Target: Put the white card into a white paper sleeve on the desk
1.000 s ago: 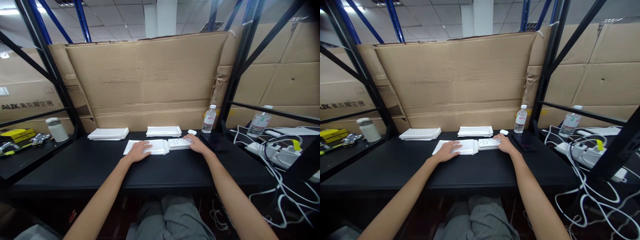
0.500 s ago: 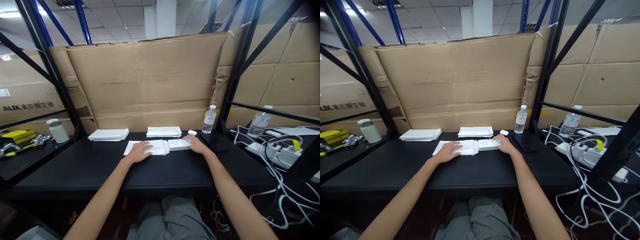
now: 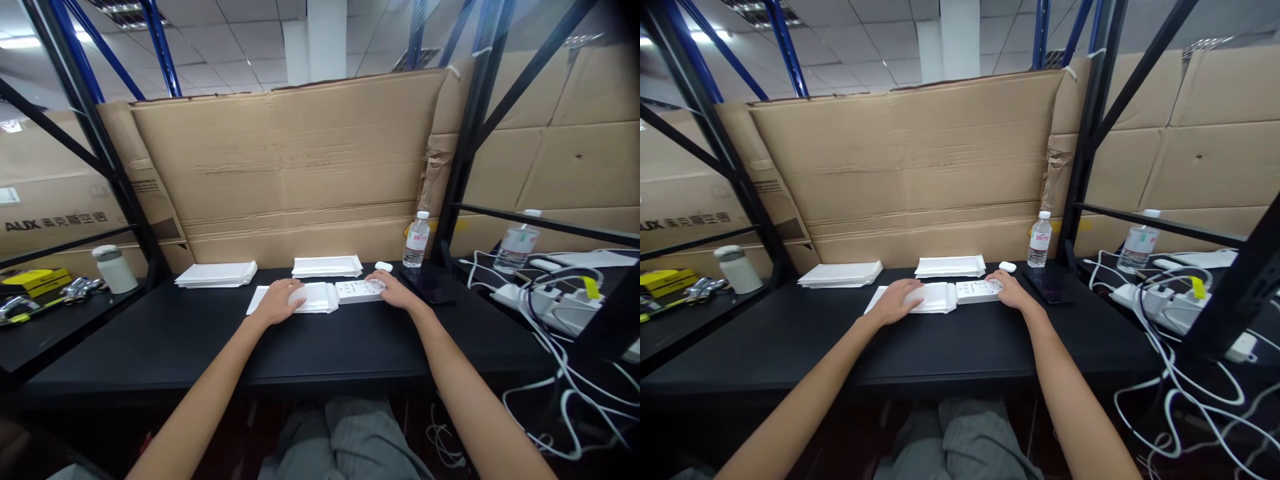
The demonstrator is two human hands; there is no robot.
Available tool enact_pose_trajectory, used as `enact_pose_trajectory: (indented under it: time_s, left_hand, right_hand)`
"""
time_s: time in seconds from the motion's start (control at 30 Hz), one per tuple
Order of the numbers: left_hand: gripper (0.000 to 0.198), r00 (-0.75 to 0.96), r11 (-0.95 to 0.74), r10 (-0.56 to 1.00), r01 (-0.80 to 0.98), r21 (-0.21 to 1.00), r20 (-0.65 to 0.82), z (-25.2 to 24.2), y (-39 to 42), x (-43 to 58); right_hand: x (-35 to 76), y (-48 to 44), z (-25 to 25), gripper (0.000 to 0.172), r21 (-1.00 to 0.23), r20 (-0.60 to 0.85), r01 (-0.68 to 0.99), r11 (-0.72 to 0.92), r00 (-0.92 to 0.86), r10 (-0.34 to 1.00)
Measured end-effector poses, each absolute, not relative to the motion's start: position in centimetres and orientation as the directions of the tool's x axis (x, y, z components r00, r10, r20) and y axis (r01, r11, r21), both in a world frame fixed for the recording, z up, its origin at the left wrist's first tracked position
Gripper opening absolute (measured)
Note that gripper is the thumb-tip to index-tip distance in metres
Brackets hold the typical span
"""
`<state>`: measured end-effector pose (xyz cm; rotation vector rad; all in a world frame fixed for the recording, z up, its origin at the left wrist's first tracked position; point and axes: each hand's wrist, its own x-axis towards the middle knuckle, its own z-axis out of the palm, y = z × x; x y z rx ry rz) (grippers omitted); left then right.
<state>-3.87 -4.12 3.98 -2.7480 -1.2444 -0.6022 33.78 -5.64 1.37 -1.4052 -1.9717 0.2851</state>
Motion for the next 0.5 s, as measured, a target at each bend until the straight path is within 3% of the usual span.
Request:
enact_pose_trajectory:
  time_s: [0.1, 0.2, 0.33, 0.5]
  left_hand:
    - [0.038, 0.587, -0.658, 0.699, 0.752, 0.046, 0.409, 5.1, -2.3, -2.9]
    - [0.029, 0.483, -0.53, 0.783, 0.848, 0.012, 0.392, 5.8, 0.3, -2.0]
    - [0.027, 0.337, -0.352, 0.882, 0.936, -0.014, 0.329, 6.0, 3.4, -1.3]
    - [0.023, 0.293, -0.298, 0.913, 0.954, -0.026, 0.284, 5.4, 5.4, -1.1]
  right_hand:
    - [34.4, -5.4, 1.2, 0.067, -0.557, 0.435, 0.717, 0.419, -0.178, 0.883]
    - [35.0, -5.3, 1.1, 0.069, -0.58, 0.47, 0.698, 0.419, -0.133, 0.873]
    - [35.1, -5.3, 1.2, 0.068, -0.64, 0.483, 0.665, 0.384, -0.041, 0.875]
    - [35.1, -4.7, 1.1, 0.06, -0.674, 0.536, 0.637, 0.373, 0.075, 0.841]
